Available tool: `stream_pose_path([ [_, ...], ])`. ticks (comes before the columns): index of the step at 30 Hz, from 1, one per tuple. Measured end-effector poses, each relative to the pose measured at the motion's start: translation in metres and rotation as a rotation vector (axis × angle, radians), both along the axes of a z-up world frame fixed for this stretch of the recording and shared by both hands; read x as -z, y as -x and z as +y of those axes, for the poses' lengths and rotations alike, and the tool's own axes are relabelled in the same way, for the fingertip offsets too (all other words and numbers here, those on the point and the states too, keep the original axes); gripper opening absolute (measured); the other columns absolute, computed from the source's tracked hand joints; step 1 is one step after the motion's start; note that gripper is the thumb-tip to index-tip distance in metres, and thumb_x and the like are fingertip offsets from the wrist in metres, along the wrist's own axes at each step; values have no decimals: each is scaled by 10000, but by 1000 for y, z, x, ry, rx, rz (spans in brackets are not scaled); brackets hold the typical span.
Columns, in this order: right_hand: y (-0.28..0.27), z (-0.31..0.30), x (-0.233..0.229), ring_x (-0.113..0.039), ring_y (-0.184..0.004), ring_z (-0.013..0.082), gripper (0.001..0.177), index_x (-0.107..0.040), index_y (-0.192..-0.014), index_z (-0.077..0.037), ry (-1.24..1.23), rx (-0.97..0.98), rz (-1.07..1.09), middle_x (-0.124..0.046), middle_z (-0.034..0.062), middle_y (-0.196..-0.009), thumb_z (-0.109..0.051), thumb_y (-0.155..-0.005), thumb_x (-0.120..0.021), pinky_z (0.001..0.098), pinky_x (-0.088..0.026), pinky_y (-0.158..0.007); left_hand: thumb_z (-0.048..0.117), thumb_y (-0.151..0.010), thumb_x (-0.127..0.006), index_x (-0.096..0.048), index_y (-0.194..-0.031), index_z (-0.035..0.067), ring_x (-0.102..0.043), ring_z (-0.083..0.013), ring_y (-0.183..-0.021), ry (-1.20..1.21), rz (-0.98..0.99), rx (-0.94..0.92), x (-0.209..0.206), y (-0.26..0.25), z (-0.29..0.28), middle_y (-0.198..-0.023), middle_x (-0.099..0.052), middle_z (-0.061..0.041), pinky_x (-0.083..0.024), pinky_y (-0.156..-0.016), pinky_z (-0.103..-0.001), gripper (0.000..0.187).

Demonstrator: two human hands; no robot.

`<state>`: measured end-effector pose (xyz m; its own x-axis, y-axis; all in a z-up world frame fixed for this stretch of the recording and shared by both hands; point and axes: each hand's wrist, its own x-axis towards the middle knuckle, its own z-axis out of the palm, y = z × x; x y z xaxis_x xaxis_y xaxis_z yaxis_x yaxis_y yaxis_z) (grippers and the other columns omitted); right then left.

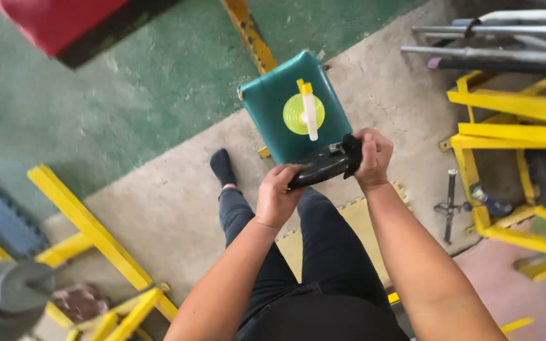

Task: Cleaning and organizing weight plates in a gym using a spray bottle and a cloth.

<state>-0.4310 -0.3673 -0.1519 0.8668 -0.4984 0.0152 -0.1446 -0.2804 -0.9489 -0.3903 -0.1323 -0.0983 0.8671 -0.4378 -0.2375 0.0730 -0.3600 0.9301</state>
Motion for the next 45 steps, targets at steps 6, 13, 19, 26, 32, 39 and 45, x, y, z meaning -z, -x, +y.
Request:
stream_pose_path([
  [6, -9, 18, -31, -631, -788, 283, 262, -656, -827, -7, 202, -167, -64, -666, 126, -839, -161, -994, -525, 386, -492, -772, 24, -684, -784, -717, -1138, 66, -661, -404, -978, -179, -154, -12, -15, -1, -18, -1052, -702, -161, -549, -858, -469, 461],
  [13, -12, 42, -41, -672, -805, 309, 105, -695, -798, -54, 454, -379, -222, -693, 108, -825, -103, -875, -643, 454, -503, -776, 71, -755, -790, -701, -1072, 80, -673, -366, -1036, -295, -301, 2, 5, 11, -20, -1243, -709, -149, -545, -909, -446, 330],
  [19, 15, -2, 55, -661, -828, 238, 233, -679, -892, -16, -241, -103, -2, -690, 134, -880, -177, -1006, -555, 378, -523, -804, 104, -638, -826, -736, -1103, 95, -681, -345, -1076, -240, -262, 75, 5, 16, -18, -1182, -727, -106, -518, -953, -461, 474],
  [26, 25, -2, 80, -674, -883, 259, 296, -695, -923, -24, -927, 137, 141, -691, 134, -892, -240, -1028, -521, 366, -536, -884, 92, -615, -834, -733, -1102, 100, -668, -354, -1064, -258, -252, 78, 7, 23, -10, -1164, -722, -106, -515, -942, -462, 498],
  [32, 56, 73, -23, -495, -1330, 338, 219, -651, -1204, -38, 269, -75, 134, -542, 197, -1348, -161, -1023, -635, 404, -371, -1184, 82, -656, -838, -724, -1135, 123, -662, -348, -1065, -263, -275, 84, 18, 39, -7, -1196, -710, -87, -501, -942, -470, 495],
  [39, 42, 26, 25, -554, -1276, 311, 548, -518, -1426, -15, -423, 239, 418, -571, 194, -1396, -155, -921, -677, 448, -434, -1089, 110, -611, -838, -729, -1166, 146, -644, -333, -1106, -298, -306, 54, 14, 57, -11, -1226, -693, -67, -472, -986, -462, 567],
  [45, 6, -27, 68, -718, -918, 319, 360, -656, -1157, -4, -819, 153, 983, -726, 169, -1038, -215, -872, -725, 484, -592, -822, 212, -656, -876, -747, -1132, 169, -640, -299, -1154, -335, -333, 36, 15, 63, -8, -1212, -697, -34, -389, -1106, -536, 496],
])
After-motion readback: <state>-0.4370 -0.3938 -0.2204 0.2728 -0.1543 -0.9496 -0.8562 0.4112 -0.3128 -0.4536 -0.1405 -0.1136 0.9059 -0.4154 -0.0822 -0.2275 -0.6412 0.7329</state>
